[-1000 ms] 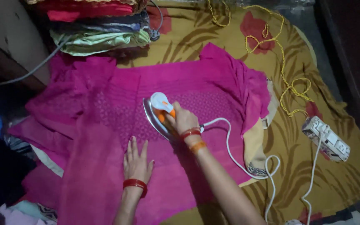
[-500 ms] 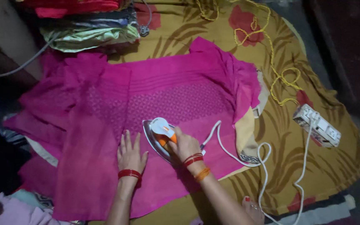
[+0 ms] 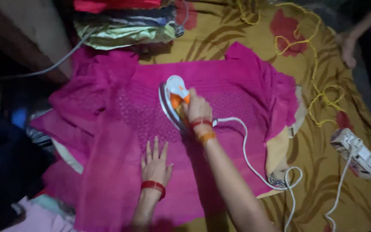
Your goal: Ironing a pink cloth and then folding it on a bed.
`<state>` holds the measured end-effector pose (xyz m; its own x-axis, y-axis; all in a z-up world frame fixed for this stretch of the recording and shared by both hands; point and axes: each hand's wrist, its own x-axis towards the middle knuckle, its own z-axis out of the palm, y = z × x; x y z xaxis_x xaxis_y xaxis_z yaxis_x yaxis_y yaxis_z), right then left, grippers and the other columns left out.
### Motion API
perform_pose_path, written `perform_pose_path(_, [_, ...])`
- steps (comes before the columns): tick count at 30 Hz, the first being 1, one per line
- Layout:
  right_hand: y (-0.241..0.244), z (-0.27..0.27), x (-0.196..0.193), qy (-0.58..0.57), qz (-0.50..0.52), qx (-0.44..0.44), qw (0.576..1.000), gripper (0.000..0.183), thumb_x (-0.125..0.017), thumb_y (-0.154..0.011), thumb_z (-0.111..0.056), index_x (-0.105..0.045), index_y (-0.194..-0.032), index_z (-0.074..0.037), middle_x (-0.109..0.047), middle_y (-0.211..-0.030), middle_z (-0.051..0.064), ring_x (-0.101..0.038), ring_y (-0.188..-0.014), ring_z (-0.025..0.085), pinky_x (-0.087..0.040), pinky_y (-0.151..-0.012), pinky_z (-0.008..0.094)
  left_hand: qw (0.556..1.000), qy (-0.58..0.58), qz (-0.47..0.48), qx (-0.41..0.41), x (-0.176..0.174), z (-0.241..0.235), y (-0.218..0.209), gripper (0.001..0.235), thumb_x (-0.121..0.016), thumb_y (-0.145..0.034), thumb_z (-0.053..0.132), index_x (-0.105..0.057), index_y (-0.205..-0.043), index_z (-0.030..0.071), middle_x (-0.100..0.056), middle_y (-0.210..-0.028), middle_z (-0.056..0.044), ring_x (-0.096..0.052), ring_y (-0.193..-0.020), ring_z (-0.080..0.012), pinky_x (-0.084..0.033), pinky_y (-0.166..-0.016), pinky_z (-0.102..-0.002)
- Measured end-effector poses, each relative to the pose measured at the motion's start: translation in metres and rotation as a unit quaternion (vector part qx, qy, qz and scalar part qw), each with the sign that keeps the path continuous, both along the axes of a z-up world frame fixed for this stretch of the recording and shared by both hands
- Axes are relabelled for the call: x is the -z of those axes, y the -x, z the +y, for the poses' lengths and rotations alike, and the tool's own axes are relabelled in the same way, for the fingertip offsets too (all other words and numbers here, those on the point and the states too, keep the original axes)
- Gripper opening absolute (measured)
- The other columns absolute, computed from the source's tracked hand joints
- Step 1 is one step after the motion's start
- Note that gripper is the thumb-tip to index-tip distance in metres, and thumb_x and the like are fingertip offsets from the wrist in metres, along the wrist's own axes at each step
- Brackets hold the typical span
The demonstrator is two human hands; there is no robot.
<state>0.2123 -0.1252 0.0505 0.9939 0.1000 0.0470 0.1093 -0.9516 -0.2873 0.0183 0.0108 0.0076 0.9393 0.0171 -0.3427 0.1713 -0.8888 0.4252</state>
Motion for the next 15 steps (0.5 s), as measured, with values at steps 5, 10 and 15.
perform_pose_path(5, [-0.007,0.008,0.006,-0.023,-0.023,-0.001,0.999,0.042,-0.077,-0.084,-0.031,-0.054,-0.112,-0.011,-0.071,-0.084,0.024,-0.068,-0.081,0.049,-0.053,-0.069,0.061,0.999,0.04,-0.02,-0.003,0.0,0.007,0.006,0.088,-0.076,-0.084,0.035,-0.029,-0.157,0.022,-0.007,-0.17,-0.01,-0.009,-0.156,-0.0336,-0.024,-0.121,-0.057])
perform_pose_path(10, [0.07,-0.025,0.003,-0.02,0.023,0.007,1.0,0.039,-0.075,-0.086,-0.03,-0.054,-0.115,-0.014,-0.071,-0.084,0.023,-0.068,-0.081,0.049,-0.052,-0.068,0.061,0.997,0.03,-0.068,-0.014,0.005,0.007,0.011,0.09,-0.078,-0.082,0.036,-0.031,-0.157,0.016,-0.011,-0.17,-0.012,-0.014,-0.156,-0.0293,-0.028,-0.12,-0.056])
perform_pose_path(15, [0.158,-0.064,-0.006,-0.006,0.059,-0.003,0.998,0.041,-0.075,-0.085,-0.031,-0.053,-0.114,-0.013,-0.071,-0.082,0.021,-0.068,-0.078,0.048,-0.051,-0.066,0.061,0.997,0.022,-0.069,-0.02,0.009,0.003,0.017,0.09,-0.077,-0.083,0.038,-0.031,-0.157,0.017,-0.012,-0.169,-0.012,-0.014,-0.155,-0.0298,-0.027,-0.121,-0.055])
